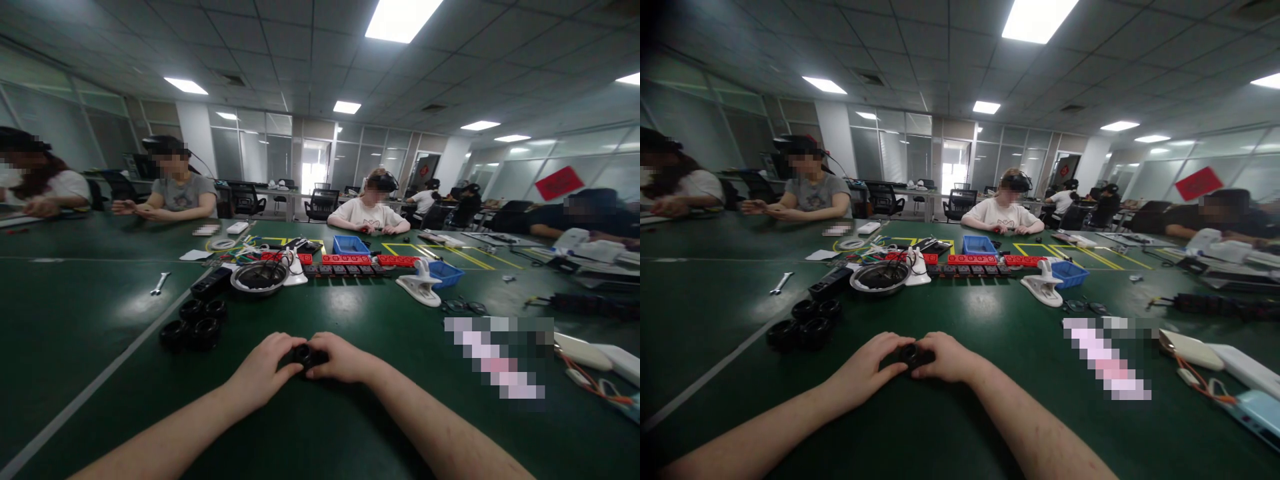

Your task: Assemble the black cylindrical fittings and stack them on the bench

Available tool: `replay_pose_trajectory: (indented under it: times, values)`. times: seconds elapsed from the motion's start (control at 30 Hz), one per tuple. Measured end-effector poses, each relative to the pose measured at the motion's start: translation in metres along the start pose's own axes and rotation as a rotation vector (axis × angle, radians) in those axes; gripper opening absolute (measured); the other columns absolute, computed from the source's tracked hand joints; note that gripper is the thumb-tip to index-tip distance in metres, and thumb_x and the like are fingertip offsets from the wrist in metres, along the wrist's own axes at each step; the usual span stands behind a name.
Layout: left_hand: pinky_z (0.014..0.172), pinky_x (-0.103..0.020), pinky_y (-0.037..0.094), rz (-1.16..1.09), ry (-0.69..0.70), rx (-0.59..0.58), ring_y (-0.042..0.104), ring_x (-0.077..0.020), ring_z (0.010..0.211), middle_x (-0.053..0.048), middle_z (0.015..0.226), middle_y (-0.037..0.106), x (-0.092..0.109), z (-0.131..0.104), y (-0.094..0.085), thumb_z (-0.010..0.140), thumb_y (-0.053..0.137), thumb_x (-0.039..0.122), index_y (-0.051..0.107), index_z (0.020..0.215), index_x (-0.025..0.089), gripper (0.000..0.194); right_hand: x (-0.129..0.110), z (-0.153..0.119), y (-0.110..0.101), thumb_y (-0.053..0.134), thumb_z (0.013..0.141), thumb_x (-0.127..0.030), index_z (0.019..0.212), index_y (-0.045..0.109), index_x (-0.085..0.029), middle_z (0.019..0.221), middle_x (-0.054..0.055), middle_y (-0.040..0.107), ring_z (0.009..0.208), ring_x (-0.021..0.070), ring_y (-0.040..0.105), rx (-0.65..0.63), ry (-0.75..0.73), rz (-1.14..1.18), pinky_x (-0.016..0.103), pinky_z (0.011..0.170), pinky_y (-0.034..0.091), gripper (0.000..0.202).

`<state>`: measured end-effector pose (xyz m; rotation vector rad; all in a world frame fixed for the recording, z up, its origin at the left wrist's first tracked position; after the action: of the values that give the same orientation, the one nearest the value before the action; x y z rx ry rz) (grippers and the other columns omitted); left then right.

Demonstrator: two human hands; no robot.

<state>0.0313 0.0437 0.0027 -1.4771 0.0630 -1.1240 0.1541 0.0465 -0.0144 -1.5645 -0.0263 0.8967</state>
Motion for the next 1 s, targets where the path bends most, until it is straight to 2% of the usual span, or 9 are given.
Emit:
replay_pose_trajectory:
  times: [0.13, 0.23, 0.37, 0.47, 0.6, 0.7, 0.77, 0.87, 1.0]
  values:
    - [0.081, -0.032, 0.041, -0.003, -0.021, -0.015, 0.052, -0.021, 0.092, -0.003, 0.095, 0.058, -0.001, 0.001, 0.001, 0.077, 0.056, 0.025, 0.056, 0.105, 0.023, 0.028, 0.004, 0.001, 0.002, 0.072, 0.063, -0.028, 0.075, 0.059, -0.016, 0.07, -0.004, 0.053, 0.065, 0.0109, 0.05, 0.007, 0.045, 0.011, 0.019, 0.055, 0.036, 0.022]
    - [0.076, -0.032, 0.042, 0.014, -0.076, 0.022, 0.053, -0.0218, 0.086, -0.003, 0.09, 0.059, -0.004, 0.002, 0.001, 0.073, 0.06, 0.027, 0.059, 0.097, 0.022, 0.025, 0.001, 0.001, 0.005, 0.071, 0.06, -0.042, 0.075, 0.057, -0.016, 0.068, -0.002, 0.054, 0.06, 0.0128, 0.05, 0.076, 0.135, -0.076, 0.021, 0.049, 0.033, 0.033]
    - [0.073, -0.032, 0.043, -0.002, -0.137, 0.083, 0.054, -0.0222, 0.083, -0.003, 0.087, 0.059, -0.007, 0.002, 0.002, 0.07, 0.063, 0.027, 0.059, 0.091, 0.019, 0.023, -0.008, -0.001, 0.005, 0.063, 0.061, -0.057, 0.075, 0.057, -0.016, 0.07, 0.004, 0.058, 0.065, 0.0193, 0.053, 0.166, 0.228, -0.295, 0.027, 0.055, 0.036, 0.043]
    - [0.073, -0.032, 0.043, -0.014, -0.106, 0.076, 0.054, -0.0224, 0.083, -0.003, 0.086, 0.058, -0.007, 0.002, 0.001, 0.07, 0.062, 0.029, 0.058, 0.09, 0.019, 0.023, -0.014, -0.002, 0.002, 0.062, 0.061, -0.06, 0.082, 0.057, -0.016, 0.076, 0.006, 0.059, 0.071, 0.0214, 0.055, 0.168, 0.187, -0.276, 0.03, 0.062, 0.039, 0.049]
    - [0.08, -0.034, 0.041, -0.034, -0.012, 0.052, 0.051, -0.023, 0.093, -0.004, 0.097, 0.056, -0.012, 0.004, -0.001, 0.073, 0.06, 0.034, 0.054, 0.099, 0.021, 0.03, -0.021, -0.007, -0.009, 0.064, 0.062, -0.055, 0.111, 0.048, -0.018, 0.099, 0.007, 0.056, 0.086, 0.0207, 0.053, 0.204, 0.037, -0.039, 0.031, 0.072, 0.041, 0.063]
    - [0.081, -0.034, 0.041, -0.016, -0.016, 0.028, 0.05, -0.0234, 0.095, -0.004, 0.103, 0.054, -0.021, 0.006, -0.001, 0.067, 0.066, 0.037, 0.05, 0.107, 0.022, 0.045, -0.019, -0.009, -0.016, 0.06, 0.07, -0.05, 0.122, 0.039, -0.018, 0.101, 0.007, 0.054, 0.086, 0.0192, 0.052, 0.28, 0.059, 0.051, 0.03, 0.073, 0.041, 0.064]
    - [0.078, -0.033, 0.041, 0.043, -0.017, -0.002, 0.051, -0.0233, 0.092, -0.004, 0.098, 0.056, -0.023, 0.007, 0.003, 0.063, 0.069, 0.038, 0.054, 0.1, 0.021, 0.043, -0.021, -0.007, -0.015, 0.061, 0.07, -0.049, 0.118, 0.045, -0.018, 0.093, 0.005, 0.056, 0.082, 0.0188, 0.053, 0.292, 0.076, 0.01, 0.03, 0.07, 0.04, 0.059]
    - [0.074, -0.03, 0.04, 0.131, -0.008, -0.028, 0.052, -0.0213, 0.085, -0.002, 0.087, 0.058, -0.019, 0.006, 0.008, 0.069, 0.064, 0.039, 0.059, 0.082, 0.019, 0.024, -0.026, -0.004, -0.009, 0.064, 0.068, -0.044, 0.092, 0.06, -0.018, 0.079, 0.003, 0.058, 0.075, 0.0177, 0.053, 0.261, 0.054, -0.075, 0.029, 0.068, 0.038, 0.035]
    - [0.073, -0.029, 0.039, 0.161, -0.034, -0.013, 0.052, -0.0205, 0.084, -0.002, 0.085, 0.059, -0.011, 0.003, 0.008, 0.072, 0.062, 0.037, 0.06, 0.082, 0.019, 0.021, -0.019, -0.005, -0.018, 0.06, 0.071, -0.031, 0.093, 0.055, -0.018, 0.083, 0.002, 0.059, 0.076, 0.0159, 0.052, 0.487, 0.077, 0.063, 0.027, 0.069, 0.04, 0.025]
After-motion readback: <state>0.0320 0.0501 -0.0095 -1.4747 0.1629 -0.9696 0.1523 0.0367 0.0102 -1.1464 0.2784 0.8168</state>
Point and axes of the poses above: each hand's wrist, its own z-axis towards the middle knuckle, its own y-axis out of the palm, x = y × z, the point moved 6 cm from there along z, towards the middle knuckle
